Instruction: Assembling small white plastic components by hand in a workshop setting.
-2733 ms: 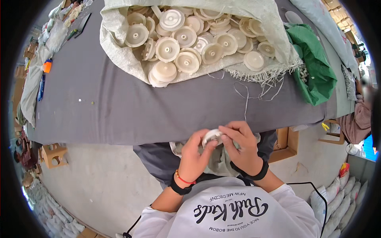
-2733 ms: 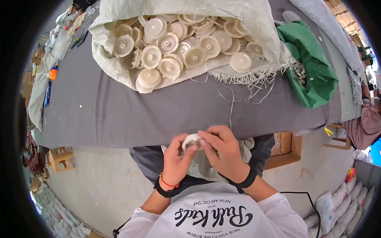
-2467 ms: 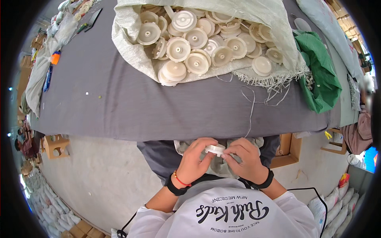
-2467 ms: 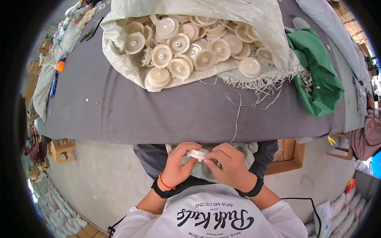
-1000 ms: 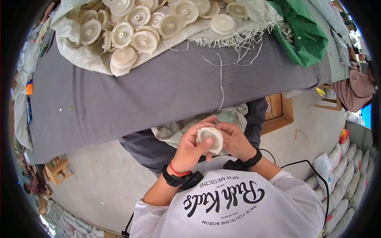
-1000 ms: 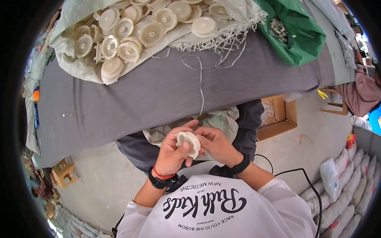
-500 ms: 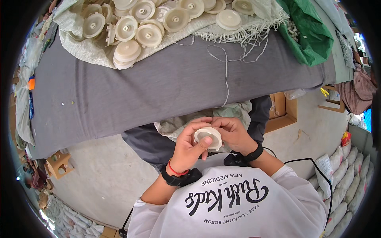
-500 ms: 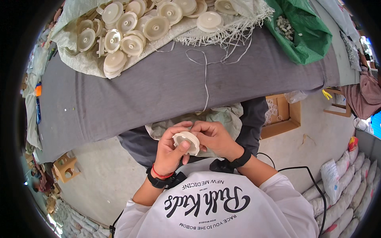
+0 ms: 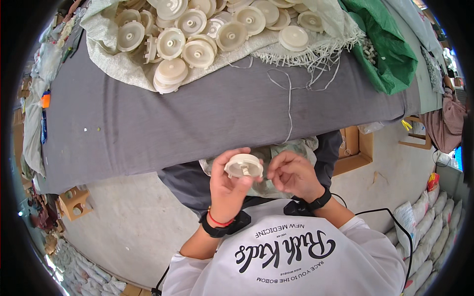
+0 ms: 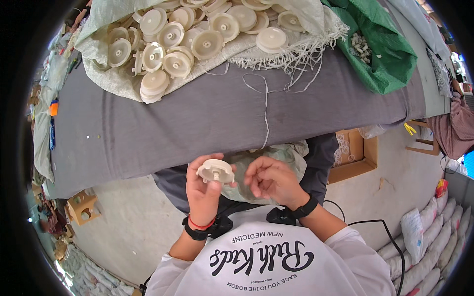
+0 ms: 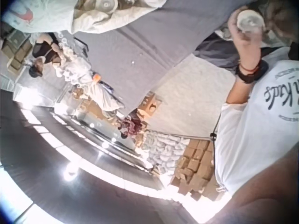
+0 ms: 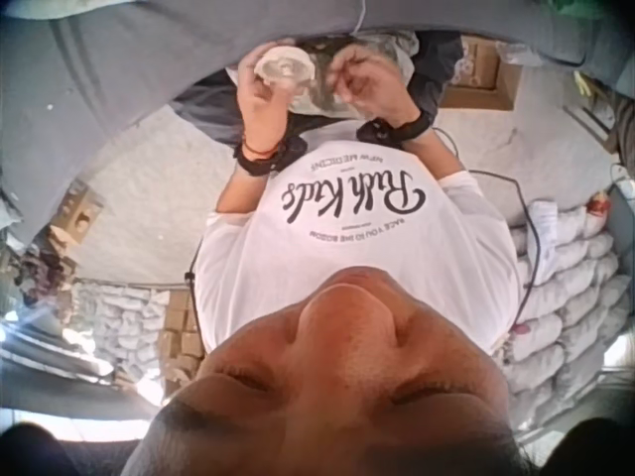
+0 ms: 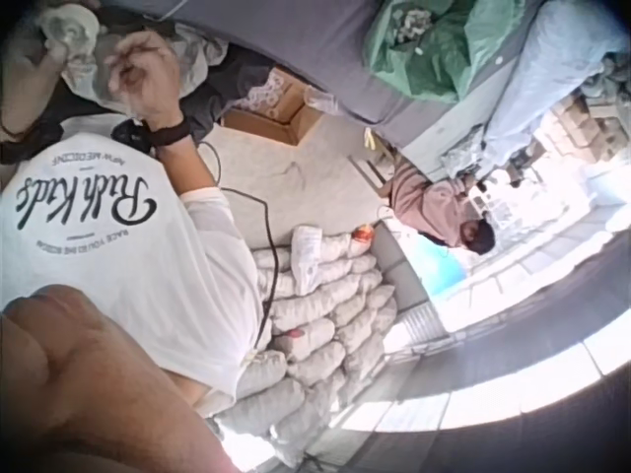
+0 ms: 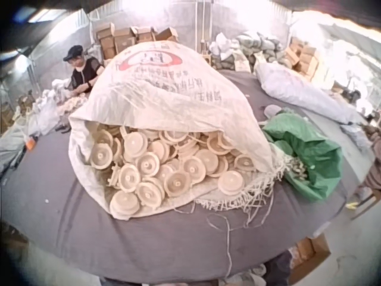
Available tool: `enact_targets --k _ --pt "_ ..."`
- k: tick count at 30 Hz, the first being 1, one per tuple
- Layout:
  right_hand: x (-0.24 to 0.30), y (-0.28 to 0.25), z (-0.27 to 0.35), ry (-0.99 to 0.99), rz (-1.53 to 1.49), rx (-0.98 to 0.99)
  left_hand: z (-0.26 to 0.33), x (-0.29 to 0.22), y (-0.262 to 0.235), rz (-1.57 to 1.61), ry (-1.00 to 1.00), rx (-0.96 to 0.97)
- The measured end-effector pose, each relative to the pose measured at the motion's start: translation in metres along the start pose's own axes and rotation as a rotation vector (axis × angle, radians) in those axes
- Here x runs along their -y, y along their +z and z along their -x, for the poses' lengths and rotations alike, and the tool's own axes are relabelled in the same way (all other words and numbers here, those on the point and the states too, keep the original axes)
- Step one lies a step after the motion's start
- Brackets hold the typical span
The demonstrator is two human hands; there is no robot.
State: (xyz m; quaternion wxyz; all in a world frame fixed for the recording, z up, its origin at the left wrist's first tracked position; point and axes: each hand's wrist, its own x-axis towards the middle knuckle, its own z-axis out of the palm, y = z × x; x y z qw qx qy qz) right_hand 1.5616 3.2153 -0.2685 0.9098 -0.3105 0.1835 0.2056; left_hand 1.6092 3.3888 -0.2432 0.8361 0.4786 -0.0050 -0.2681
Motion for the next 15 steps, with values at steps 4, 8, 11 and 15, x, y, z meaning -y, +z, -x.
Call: enact_targets --k 4,8,11,15 --pt "-0.005 0.023 -0.010 0.085 -0.234 -0.052 -0.001 0.007 0.006 -0.735 0.459 0.025" --pt "-0.003 0.053 -0.023 0.150 -0.233 -0.395 -0.004 0.011 0.006 -1.005 0.477 0.104" --pt "-0.012 0.032 -0.022 0.213 -0.324 -0.123 0.001 0.007 0.002 -0.888 0.365 0.058" --pt "-0.017 0.019 -0.025 0.282 -0.339 -0.054 -0.001 0.005 -0.006 -0.209 0.021 -0.156"
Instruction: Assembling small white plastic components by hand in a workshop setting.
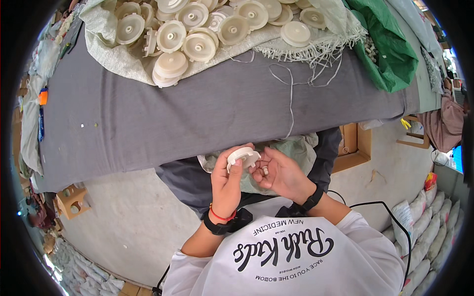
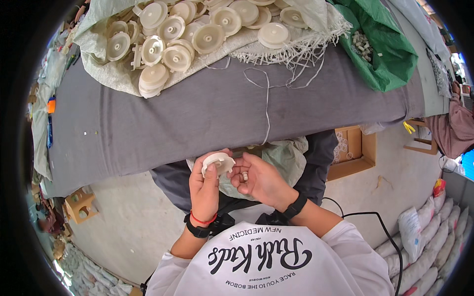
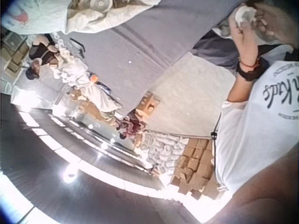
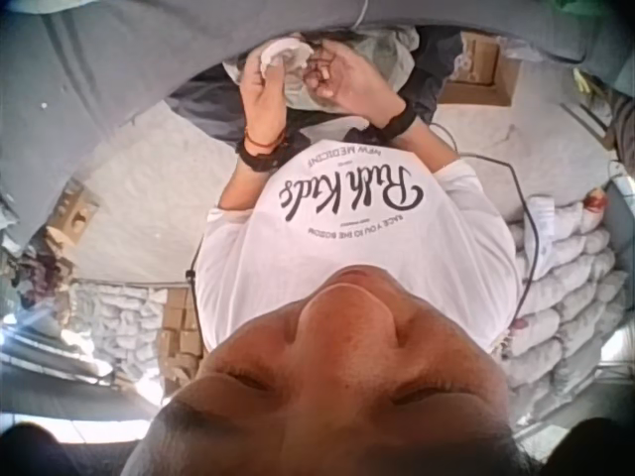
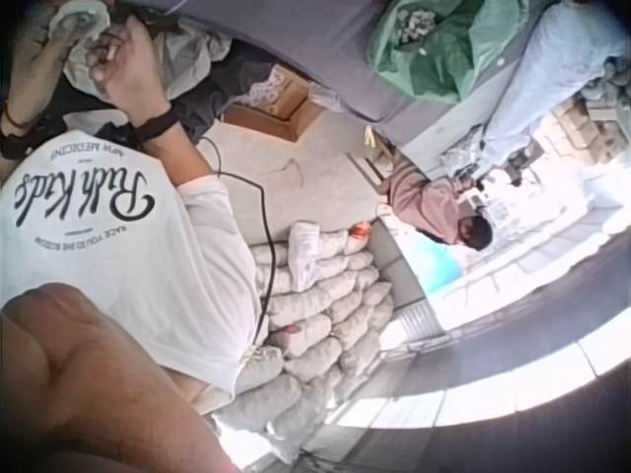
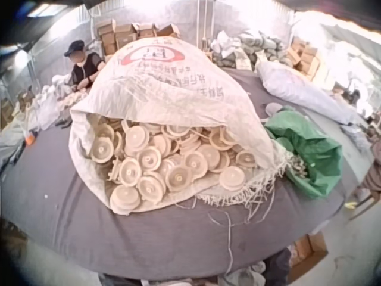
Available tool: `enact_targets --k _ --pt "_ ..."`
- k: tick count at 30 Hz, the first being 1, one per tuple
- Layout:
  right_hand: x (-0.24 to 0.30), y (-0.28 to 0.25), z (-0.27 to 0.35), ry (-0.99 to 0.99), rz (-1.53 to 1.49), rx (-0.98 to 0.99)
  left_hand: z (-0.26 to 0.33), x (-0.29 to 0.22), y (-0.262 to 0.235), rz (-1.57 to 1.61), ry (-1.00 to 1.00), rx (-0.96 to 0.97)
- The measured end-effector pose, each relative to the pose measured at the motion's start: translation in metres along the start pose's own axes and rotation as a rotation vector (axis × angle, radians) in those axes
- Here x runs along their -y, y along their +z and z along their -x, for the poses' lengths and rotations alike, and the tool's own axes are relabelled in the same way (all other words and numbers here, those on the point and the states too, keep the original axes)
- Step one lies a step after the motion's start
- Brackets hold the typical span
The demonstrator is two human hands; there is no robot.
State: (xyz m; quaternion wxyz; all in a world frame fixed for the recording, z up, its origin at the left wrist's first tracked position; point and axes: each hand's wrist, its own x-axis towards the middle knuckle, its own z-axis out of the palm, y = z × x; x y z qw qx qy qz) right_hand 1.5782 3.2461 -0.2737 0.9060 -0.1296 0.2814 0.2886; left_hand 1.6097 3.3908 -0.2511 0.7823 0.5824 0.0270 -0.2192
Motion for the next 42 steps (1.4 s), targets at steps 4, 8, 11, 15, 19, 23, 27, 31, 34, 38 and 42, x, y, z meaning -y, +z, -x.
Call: enact_targets --k 4,8,11,15,19,23,27,31,34,38,42 --pt "0.005 0.004 0.007 -0.046 0.085 -0.078 -0.002 0.004 -0.003 0.053 -0.083 0.040" --pt "0.019 0.000 0.026 -0.160 0.129 -0.152 -0.001 0.018 -0.005 -0.006 -0.141 0.021" --pt "0.044 -0.010 0.044 -0.325 0.126 -0.218 0.004 0.030 -0.011 -0.013 -0.180 0.072" --pt "0.086 0.010 0.081 -0.577 0.029 -0.172 0.003 0.043 -0.015 -0.054 -0.287 0.158" --pt "0.158 0.029 0.106 -1.022 -0.039 -0.045 -0.012 0.074 -0.031 -0.253 -0.216 0.154" --pt "0.237 0.045 0.113 -1.309 0.400 -0.157 -0.021 0.095 -0.041 -0.556 -0.067 0.155" --pt "0.241 0.046 0.104 -1.283 0.506 -0.437 -0.019 0.117 -0.049 -0.682 0.050 0.138" --pt "0.255 0.026 0.087 -1.209 0.996 -0.495 -0.018 0.118 -0.051 -0.737 -0.015 0.096" --pt "0.287 0.019 0.048 -1.343 1.637 -0.978 -0.019 0.101 -0.048 -0.766 -0.229 0.190" --pt "0.310 0.023 0.022 -1.407 1.804 -1.272 -0.029 0.134 -0.071 -1.161 0.217 0.412" --pt "0.357 0.037 0.052 -1.523 1.695 -1.330 -0.016 0.084 -0.022 -1.022 0.075 0.449"
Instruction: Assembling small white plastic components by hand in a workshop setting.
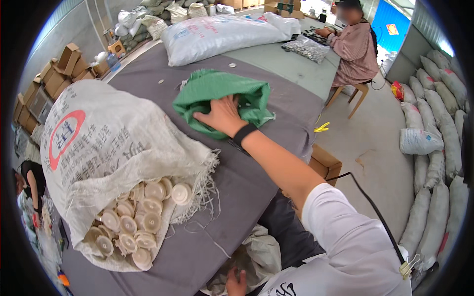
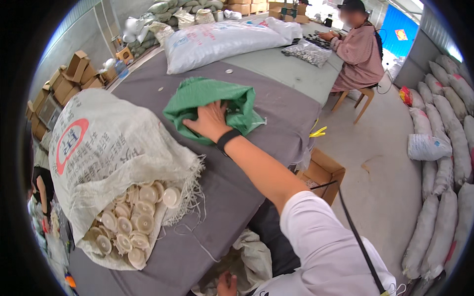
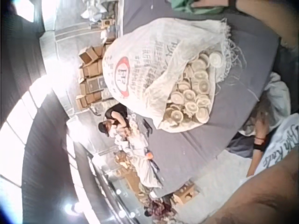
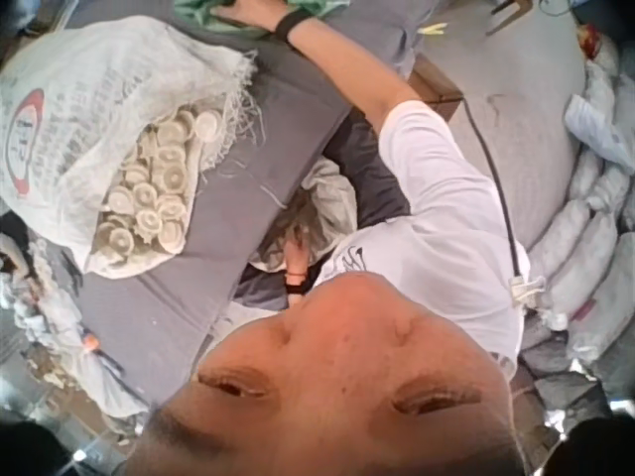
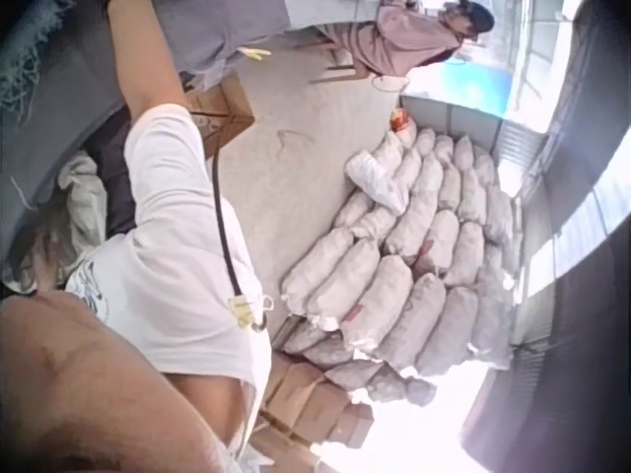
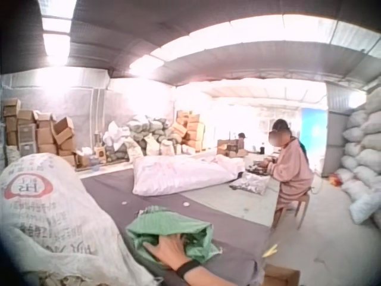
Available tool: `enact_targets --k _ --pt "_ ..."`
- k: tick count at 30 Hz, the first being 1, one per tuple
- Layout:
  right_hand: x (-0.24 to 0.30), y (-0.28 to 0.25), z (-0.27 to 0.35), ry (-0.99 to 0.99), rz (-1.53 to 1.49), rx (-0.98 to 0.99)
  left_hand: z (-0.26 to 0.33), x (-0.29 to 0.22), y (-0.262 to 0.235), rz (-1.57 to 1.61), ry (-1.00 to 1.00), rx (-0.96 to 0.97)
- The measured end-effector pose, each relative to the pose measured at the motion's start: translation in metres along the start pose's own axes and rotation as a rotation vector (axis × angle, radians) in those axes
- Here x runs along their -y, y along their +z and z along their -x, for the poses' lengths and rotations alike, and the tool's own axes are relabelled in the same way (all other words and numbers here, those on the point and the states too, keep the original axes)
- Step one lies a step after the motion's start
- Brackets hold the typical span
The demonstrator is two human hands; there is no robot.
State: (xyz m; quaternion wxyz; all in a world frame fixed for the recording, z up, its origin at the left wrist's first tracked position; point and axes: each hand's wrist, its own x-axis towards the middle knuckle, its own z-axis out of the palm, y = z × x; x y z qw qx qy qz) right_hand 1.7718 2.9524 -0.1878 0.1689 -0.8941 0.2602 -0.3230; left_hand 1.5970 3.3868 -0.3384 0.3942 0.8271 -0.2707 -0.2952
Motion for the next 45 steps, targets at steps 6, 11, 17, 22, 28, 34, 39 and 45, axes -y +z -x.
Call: enact_targets --k 6,11,17,22,28,34,39,45 --pt "0.039 0.000 0.005 -0.122 -0.145 -0.116 -0.002 -0.021 -0.009 0.005 0.138 0.128" --pt "0.115 0.004 0.077 -0.467 -0.663 -0.334 -0.025 -0.066 -0.015 0.086 0.176 0.352" --pt "0.210 0.035 0.127 -0.814 -1.009 0.023 -0.053 -0.101 -0.003 -0.034 0.579 0.512" --pt "0.198 0.068 0.139 -1.093 -0.692 0.070 -0.075 -0.105 -0.004 -0.208 0.709 0.621" --pt "0.189 0.078 0.126 -0.862 -0.771 0.218 -0.087 -0.114 0.000 -0.401 0.884 0.796" --pt "0.176 0.063 0.097 0.584 -1.874 1.076 -0.093 -0.140 -0.013 -0.398 0.738 0.738" --pt "0.159 0.104 0.089 0.940 -2.058 1.149 -0.116 -0.142 -0.025 0.450 0.019 0.901" --pt "0.160 0.107 0.089 0.952 -2.025 1.172 -0.126 -0.139 -0.024 0.785 -0.266 1.004"
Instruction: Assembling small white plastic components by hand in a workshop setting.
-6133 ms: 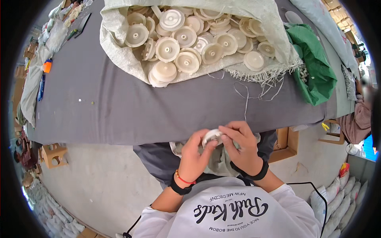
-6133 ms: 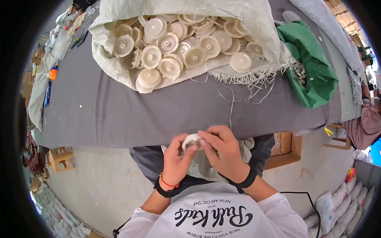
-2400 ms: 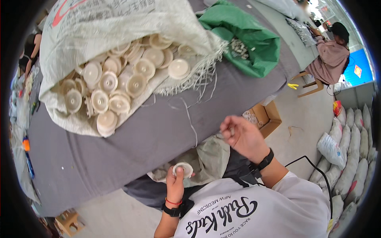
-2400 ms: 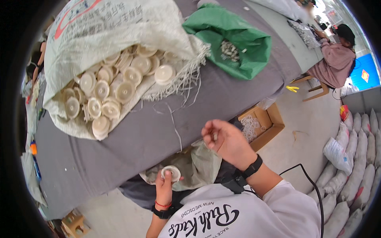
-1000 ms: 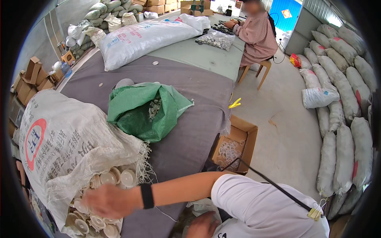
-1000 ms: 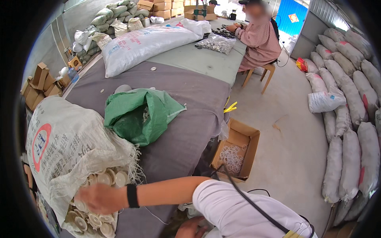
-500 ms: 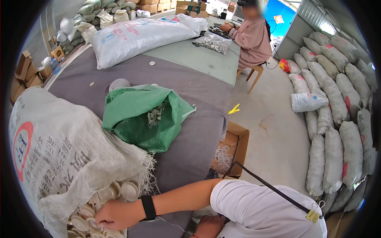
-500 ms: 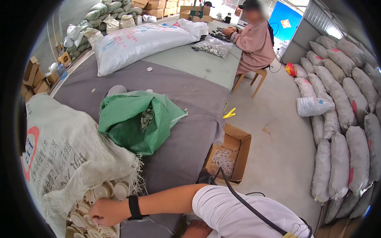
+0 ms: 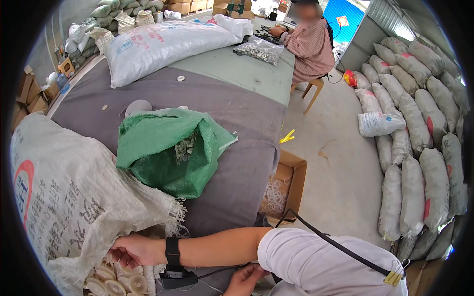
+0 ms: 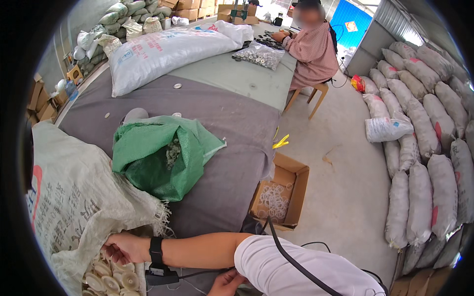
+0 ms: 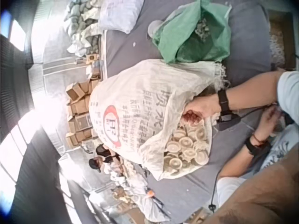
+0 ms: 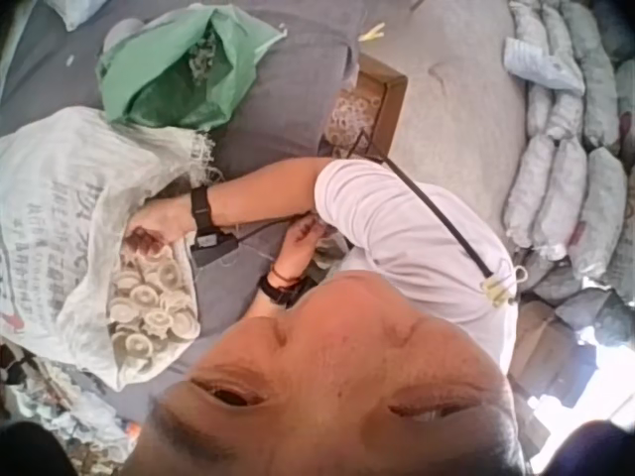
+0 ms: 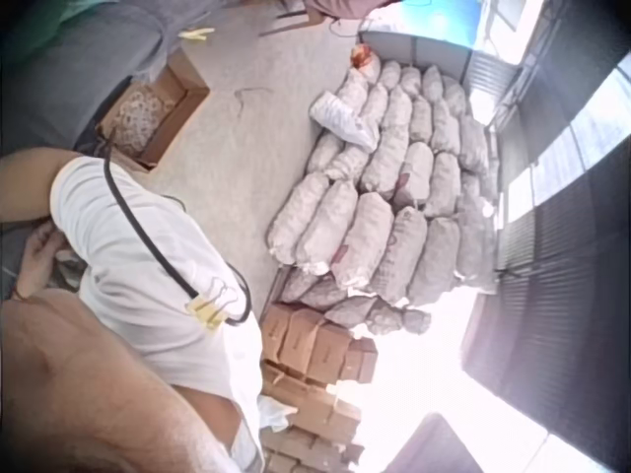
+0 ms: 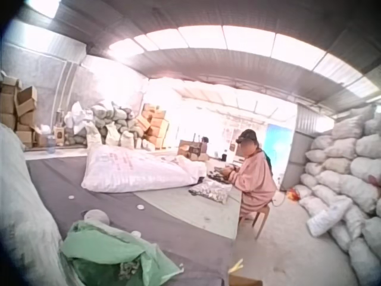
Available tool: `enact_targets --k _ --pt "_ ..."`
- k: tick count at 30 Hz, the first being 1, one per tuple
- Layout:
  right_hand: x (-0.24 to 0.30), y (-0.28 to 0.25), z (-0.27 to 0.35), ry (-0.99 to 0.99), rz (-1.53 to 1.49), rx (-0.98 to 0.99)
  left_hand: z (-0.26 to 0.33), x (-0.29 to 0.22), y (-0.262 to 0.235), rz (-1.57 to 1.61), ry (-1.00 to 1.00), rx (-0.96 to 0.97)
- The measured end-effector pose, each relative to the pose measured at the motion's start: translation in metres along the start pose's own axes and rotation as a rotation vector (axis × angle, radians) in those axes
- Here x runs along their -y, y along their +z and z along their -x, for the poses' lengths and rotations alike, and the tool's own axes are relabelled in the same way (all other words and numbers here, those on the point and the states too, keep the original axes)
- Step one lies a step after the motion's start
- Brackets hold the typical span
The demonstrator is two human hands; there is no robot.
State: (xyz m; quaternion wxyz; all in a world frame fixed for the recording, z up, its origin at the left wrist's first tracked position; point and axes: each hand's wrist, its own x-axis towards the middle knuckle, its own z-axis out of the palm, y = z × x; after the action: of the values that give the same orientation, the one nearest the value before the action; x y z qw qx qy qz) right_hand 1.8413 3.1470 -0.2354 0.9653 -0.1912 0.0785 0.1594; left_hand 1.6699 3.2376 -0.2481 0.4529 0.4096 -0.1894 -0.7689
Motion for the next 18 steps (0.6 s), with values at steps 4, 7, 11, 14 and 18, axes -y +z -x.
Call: enact_targets --k 4,7,11,14,18 --pt "-0.0007 0.0028 0.0011 -0.002 0.000 -0.019 0.0015 -0.0040 0.0037 0.004 -0.013 -0.034" --pt "-0.0005 0.0027 0.0014 -0.014 0.005 -0.023 0.0005 -0.0031 0.0024 0.017 -0.038 -0.038" --pt "-0.0003 0.0040 0.0023 -0.004 -0.002 -0.034 -0.0006 0.0012 0.0020 0.026 -0.018 -0.046" --pt "-0.0016 0.0029 0.0015 -0.004 -0.012 -0.035 0.0001 0.0010 0.0033 0.013 -0.036 -0.055" --pt "-0.0031 0.0035 0.0013 -0.016 -0.016 -0.034 0.0008 0.0031 0.0040 0.012 -0.010 -0.059"
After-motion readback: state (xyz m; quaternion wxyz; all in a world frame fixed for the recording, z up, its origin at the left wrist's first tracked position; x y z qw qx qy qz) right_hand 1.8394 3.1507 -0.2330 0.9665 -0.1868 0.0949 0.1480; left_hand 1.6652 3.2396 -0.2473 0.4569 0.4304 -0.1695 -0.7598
